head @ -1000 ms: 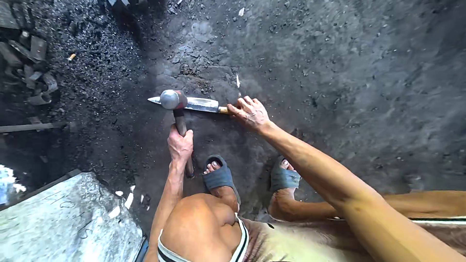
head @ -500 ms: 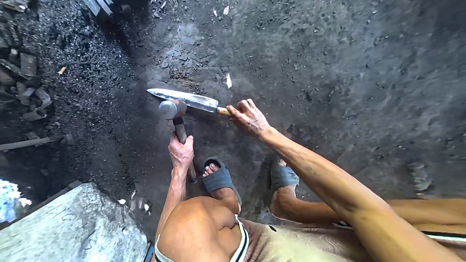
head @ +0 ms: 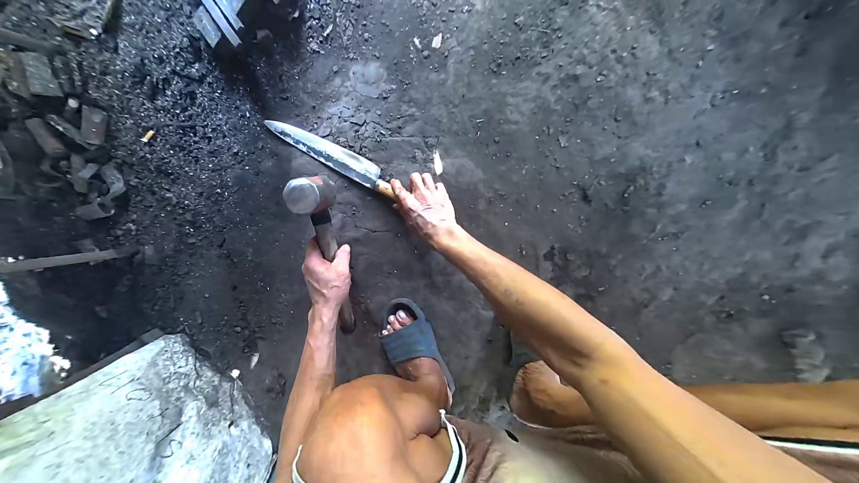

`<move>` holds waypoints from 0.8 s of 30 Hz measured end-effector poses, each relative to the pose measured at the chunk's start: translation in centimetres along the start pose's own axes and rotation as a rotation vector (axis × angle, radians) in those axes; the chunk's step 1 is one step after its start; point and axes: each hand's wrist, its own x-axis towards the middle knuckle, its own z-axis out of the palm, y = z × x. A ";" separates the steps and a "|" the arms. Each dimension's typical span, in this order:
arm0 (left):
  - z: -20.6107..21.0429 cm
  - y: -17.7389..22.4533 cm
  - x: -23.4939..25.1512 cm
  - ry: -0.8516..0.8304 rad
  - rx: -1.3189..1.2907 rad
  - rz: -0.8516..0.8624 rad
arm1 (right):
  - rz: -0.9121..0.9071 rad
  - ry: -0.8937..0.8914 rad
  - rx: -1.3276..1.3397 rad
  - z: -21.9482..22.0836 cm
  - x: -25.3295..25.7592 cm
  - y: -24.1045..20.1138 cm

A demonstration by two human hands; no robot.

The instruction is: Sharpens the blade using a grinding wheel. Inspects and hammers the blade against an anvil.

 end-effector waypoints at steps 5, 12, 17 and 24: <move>-1.0 5.1 -0.8 -0.120 0.062 -0.034 | 0.011 -0.043 -0.074 -0.5 -2.2 0.0; -3.6 15.8 -3.1 -0.181 0.232 0.134 | -0.017 -0.031 -0.146 -0.5 -3.2 -0.4; -2.4 15.4 -2.1 -0.085 0.328 0.262 | -0.026 -0.017 -0.145 -0.2 -3.3 -0.3; 2.4 8.4 5.9 -0.047 0.514 0.266 | -0.037 0.005 -0.110 -0.2 -3.5 -0.3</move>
